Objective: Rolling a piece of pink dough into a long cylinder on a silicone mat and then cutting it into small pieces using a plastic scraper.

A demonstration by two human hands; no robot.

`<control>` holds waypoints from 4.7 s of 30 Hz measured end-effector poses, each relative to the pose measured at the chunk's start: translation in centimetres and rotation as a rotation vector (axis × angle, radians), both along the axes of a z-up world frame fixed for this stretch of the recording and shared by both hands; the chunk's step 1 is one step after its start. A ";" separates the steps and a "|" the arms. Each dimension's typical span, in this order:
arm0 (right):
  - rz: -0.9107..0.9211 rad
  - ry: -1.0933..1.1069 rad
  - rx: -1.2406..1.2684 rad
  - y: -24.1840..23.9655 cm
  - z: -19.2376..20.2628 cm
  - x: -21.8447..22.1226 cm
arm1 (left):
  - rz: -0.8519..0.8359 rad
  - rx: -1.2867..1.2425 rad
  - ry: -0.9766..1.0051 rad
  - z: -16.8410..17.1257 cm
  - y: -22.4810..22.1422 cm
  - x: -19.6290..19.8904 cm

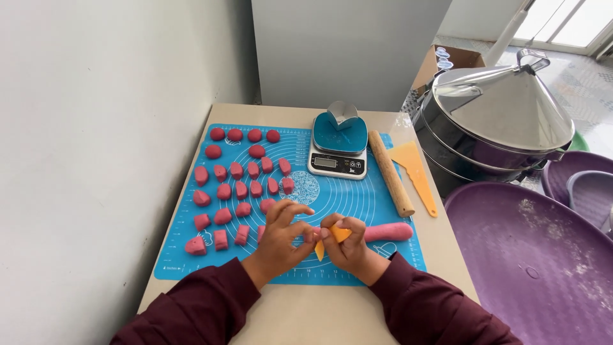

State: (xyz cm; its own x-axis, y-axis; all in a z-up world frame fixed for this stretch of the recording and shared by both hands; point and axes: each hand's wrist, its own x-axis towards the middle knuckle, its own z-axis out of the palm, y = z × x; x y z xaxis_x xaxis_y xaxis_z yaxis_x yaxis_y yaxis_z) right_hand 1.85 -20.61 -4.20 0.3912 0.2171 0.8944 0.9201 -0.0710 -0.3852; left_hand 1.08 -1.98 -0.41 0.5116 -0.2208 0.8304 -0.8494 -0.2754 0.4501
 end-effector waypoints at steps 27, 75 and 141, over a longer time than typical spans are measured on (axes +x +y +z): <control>0.013 0.045 0.024 -0.4 -0.3 0.3 | 0.081 0.276 0.112 -2.0 0.8 1.1; -0.077 0.031 0.084 -0.8 0.2 1.2 | 0.103 0.878 0.291 -0.4 2.0 1.0; -0.217 0.000 -0.168 -0.3 0.4 1.1 | -0.003 0.693 0.369 -0.5 2.6 1.0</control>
State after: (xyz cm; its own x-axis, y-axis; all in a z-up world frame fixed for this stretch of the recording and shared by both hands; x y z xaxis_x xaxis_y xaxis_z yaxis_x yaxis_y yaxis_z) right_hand 2.99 -20.96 -3.77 0.4444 0.2740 0.8529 0.8766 -0.3293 -0.3509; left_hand 2.08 0.58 -0.91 0.7263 -0.6281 0.2792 -0.6795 -0.5946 0.4298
